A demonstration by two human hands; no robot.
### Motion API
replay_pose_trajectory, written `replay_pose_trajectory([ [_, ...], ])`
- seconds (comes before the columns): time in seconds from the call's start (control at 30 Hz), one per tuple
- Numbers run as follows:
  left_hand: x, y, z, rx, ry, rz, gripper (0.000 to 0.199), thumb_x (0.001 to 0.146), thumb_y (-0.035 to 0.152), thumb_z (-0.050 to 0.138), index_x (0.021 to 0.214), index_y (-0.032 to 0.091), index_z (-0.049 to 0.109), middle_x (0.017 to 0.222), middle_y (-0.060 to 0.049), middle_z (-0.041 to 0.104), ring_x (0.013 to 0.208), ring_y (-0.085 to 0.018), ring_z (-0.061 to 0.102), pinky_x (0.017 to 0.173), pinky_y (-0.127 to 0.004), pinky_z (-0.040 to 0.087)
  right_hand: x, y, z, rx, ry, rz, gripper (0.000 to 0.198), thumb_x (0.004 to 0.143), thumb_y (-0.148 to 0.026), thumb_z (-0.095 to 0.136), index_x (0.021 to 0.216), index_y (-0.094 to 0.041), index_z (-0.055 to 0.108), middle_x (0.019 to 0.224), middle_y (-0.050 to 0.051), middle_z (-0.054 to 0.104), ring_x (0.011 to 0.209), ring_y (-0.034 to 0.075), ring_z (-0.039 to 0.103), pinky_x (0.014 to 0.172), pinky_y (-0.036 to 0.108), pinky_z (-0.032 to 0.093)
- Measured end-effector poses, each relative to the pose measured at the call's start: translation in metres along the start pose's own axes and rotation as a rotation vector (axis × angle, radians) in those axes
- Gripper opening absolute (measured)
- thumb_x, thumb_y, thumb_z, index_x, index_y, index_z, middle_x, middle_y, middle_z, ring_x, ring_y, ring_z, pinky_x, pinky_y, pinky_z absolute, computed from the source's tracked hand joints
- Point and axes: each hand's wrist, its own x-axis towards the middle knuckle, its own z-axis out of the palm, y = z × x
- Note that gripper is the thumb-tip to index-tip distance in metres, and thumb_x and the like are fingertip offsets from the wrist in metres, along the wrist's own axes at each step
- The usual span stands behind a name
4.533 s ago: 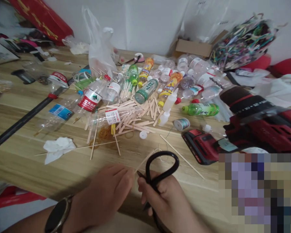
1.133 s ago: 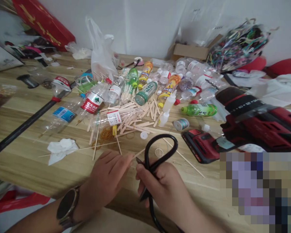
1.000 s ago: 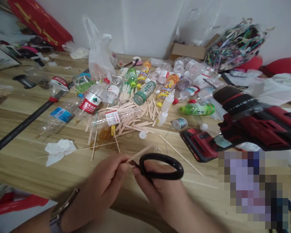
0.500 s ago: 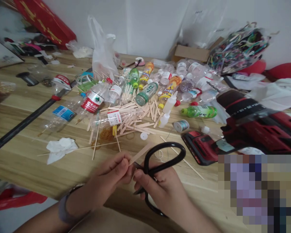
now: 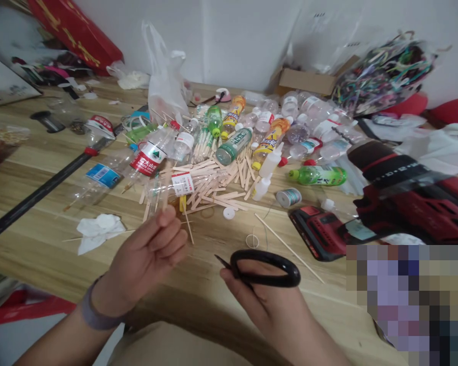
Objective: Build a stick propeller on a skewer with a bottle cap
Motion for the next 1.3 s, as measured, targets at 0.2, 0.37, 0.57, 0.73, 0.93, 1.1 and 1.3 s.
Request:
replay_pose_trajectory([
  [0.2, -0.017, -0.009, 0.011, 0.793, 0.056, 0.115, 0.025, 0.101, 0.039, 0.038, 0.093, 0.021, 0.054, 0.067, 0.004, 0.049, 0.062, -0.014, 0.047, 0.058, -0.026, 0.037, 0.010, -0.013, -0.007, -0.286, 0.012, -0.149, 0.036, 0.103, -0.027, 0.036, 0.078, -0.021, 0.061, 0.060, -0.001, 0.066, 0.045, 0.012, 0.061, 0.043, 0.024, 0.044],
  [0.37, -0.025, -0.009, 0.020, 1.052, -0.012, 0.140, 0.025, 0.102, 0.032, 0.032, 0.093, 0.022, 0.054, 0.081, 0.000, 0.062, 0.074, -0.017, 0.059, 0.065, -0.029, 0.043, 0.022, -0.024, -0.012, -0.545, 0.058, -0.280, 0.045, 0.102, -0.013, 0.023, 0.075, -0.019, 0.059, 0.059, 0.002, 0.067, 0.043, 0.014, 0.060, 0.041, 0.030, 0.038],
  [0.57, -0.024, -0.008, 0.020, 1.188, -0.014, 0.207, 0.023, 0.100, 0.026, 0.033, 0.096, 0.021, 0.055, 0.083, -0.003, 0.069, 0.072, -0.020, 0.064, 0.061, -0.029, 0.045, 0.022, -0.024, -0.014, -0.639, 0.061, -0.292, 0.041, 0.099, -0.008, 0.025, 0.076, -0.020, 0.057, 0.058, 0.001, 0.066, 0.042, 0.014, 0.057, 0.044, 0.030, 0.034],
  [0.73, -0.023, -0.010, 0.019, 1.289, -0.034, 0.264, 0.024, 0.098, 0.023, 0.033, 0.096, 0.019, 0.057, 0.084, -0.006, 0.071, 0.074, -0.022, 0.066, 0.064, -0.032, 0.049, 0.019, -0.022, -0.010, -0.691, 0.061, -0.280, 0.034, 0.097, -0.007, 0.030, 0.077, -0.021, 0.054, 0.057, -0.002, 0.064, 0.044, 0.015, 0.058, 0.048, 0.030, 0.034],
  [0.93, -0.023, -0.015, 0.017, 1.334, -0.060, 0.342, 0.022, 0.099, 0.022, 0.036, 0.094, 0.020, 0.057, 0.085, -0.004, 0.072, 0.076, -0.021, 0.067, 0.070, -0.034, 0.050, 0.017, -0.021, -0.012, -0.760, 0.040, -0.291, 0.029, 0.089, -0.001, 0.035, 0.080, -0.020, 0.056, 0.056, -0.002, 0.061, 0.045, 0.017, 0.057, 0.050, 0.031, 0.031],
  [1.1, -0.022, -0.016, 0.017, 1.333, -0.072, 0.333, 0.021, 0.098, 0.021, 0.036, 0.090, 0.020, 0.056, 0.082, -0.003, 0.070, 0.074, -0.020, 0.065, 0.068, -0.032, 0.050, 0.017, -0.021, -0.015, -0.763, 0.025, -0.305, 0.030, 0.085, 0.001, 0.035, 0.080, -0.020, 0.056, 0.056, -0.003, 0.060, 0.046, 0.016, 0.057, 0.051, 0.031, 0.030],
  [1.3, -0.024, -0.015, 0.019, 1.307, -0.045, 0.298, 0.021, 0.098, 0.020, 0.037, 0.089, 0.020, 0.056, 0.080, -0.003, 0.069, 0.070, -0.020, 0.064, 0.065, -0.031, 0.048, 0.016, -0.022, -0.018, -0.780, 0.011, -0.306, 0.030, 0.084, 0.001, 0.036, 0.078, -0.020, 0.056, 0.058, -0.002, 0.061, 0.048, 0.017, 0.059, 0.051, 0.031, 0.030],
])
